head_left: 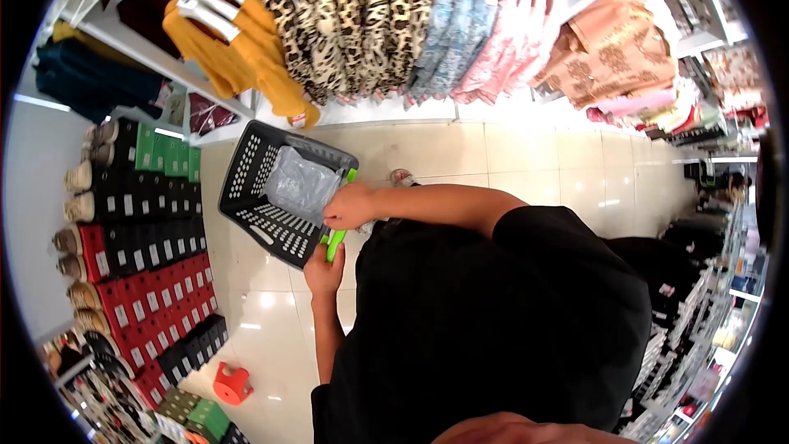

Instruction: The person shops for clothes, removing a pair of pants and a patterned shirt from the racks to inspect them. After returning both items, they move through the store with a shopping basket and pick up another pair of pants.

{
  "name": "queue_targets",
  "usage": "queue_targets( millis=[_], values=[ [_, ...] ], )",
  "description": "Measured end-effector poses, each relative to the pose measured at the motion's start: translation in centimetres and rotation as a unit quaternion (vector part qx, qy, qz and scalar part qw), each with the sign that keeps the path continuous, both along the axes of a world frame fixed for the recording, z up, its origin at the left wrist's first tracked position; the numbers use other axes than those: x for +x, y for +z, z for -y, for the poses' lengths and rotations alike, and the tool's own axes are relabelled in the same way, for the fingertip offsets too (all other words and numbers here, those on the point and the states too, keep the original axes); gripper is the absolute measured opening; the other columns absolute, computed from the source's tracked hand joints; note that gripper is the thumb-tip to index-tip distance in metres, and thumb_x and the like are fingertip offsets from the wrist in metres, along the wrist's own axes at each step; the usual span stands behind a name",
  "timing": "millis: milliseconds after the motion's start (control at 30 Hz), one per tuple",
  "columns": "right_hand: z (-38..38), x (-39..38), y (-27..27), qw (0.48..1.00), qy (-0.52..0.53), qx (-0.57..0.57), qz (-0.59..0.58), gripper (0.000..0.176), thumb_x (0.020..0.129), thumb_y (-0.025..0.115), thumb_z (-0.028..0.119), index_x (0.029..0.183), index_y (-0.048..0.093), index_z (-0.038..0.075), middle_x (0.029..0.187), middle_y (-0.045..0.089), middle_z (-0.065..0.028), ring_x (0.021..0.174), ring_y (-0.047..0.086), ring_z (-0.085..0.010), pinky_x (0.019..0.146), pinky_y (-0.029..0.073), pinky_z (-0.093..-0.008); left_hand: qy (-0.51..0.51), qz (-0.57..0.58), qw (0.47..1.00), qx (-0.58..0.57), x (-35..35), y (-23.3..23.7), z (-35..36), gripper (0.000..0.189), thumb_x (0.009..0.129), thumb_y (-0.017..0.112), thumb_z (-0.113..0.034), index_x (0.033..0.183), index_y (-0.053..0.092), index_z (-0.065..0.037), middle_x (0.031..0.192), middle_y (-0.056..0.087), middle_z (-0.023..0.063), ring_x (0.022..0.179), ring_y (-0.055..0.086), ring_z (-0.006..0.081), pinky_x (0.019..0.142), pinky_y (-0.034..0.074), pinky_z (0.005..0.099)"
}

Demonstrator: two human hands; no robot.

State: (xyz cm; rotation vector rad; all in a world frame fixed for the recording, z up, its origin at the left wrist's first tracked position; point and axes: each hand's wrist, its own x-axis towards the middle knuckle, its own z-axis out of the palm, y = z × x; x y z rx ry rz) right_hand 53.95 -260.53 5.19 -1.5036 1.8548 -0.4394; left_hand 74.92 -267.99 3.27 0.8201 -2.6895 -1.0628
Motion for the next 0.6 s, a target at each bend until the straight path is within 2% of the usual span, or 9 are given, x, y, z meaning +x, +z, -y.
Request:
queue_targets(
  millis=[100, 167, 233, 300, 600],
  values=[
    [-0.8, 0.7, -0.3, 1.000, -0.001, -0.006, -0.015, 0.035, 0.087, 0.049, 0.038, 0.083, 0.070, 0.011, 0.081, 0.069, -0.0142, 0.076, 0.067, -0.0360, 0.071, 0.053, -0.0489, -0.008, 0.022, 1.000, 0.012, 0.7, -0.2, -0.1, 0.039, 0.086, 0.068, -0.040, 0.085, 0.062, -0.002, 0.065, 0.060, 0.0211, 0.062, 0.061, 0.0429, 0.054, 0.047, 0.0483],
    [-1.4, 1.1, -0.8, 0.998, 0.003, -0.060, -0.011, 0.035, 0.088, 0.050, 0.038, 0.076, 0.067, 0.009, 0.072, 0.067, -0.0144, 0.069, 0.065, -0.0375, 0.061, 0.051, -0.0504, -0.011, 0.035, 0.999, 0.015, 0.8, 0.0, -0.5, 0.038, 0.086, 0.068, -0.041, 0.085, 0.062, -0.003, 0.066, 0.061, 0.0203, 0.063, 0.061, 0.0426, 0.055, 0.047, 0.0477],
    [-2.0, 1.1, -0.9, 0.998, -0.007, -0.066, -0.004, 0.036, 0.088, 0.050, 0.038, 0.076, 0.067, 0.009, 0.071, 0.067, -0.0143, 0.068, 0.065, -0.0375, 0.062, 0.051, -0.0502, -0.010, 0.044, 0.999, 0.012, 1.0, -0.2, -1.1, 0.036, 0.086, 0.068, -0.040, 0.086, 0.062, -0.004, 0.068, 0.062, 0.0191, 0.063, 0.062, 0.0416, 0.056, 0.048, 0.0466],
    [-2.4, 0.8, -0.3, 0.999, 0.010, -0.050, 0.007, 0.037, 0.086, 0.049, 0.036, 0.078, 0.069, 0.007, 0.078, 0.069, -0.0147, 0.074, 0.067, -0.0365, 0.069, 0.053, -0.0480, 0.010, 0.034, 0.999, 0.027, 0.5, 0.4, -2.0, 0.034, 0.085, 0.069, -0.037, 0.085, 0.062, -0.004, 0.067, 0.062, 0.0196, 0.063, 0.062, 0.0409, 0.056, 0.048, 0.0463],
    [-4.5, -2.4, -2.3, 0.992, 0.099, -0.065, 0.029, 0.036, 0.085, 0.048, 0.035, 0.078, 0.071, 0.008, 0.077, 0.069, -0.0159, 0.073, 0.068, -0.0380, 0.067, 0.054, -0.0497, 0.099, 0.086, 0.991, 0.019, -1.6, -0.3, -7.9, 0.034, 0.086, 0.068, -0.036, 0.082, 0.062, -0.003, 0.069, 0.062, 0.0211, 0.064, 0.061, 0.0427, 0.056, 0.047, 0.0468]
  ],
)
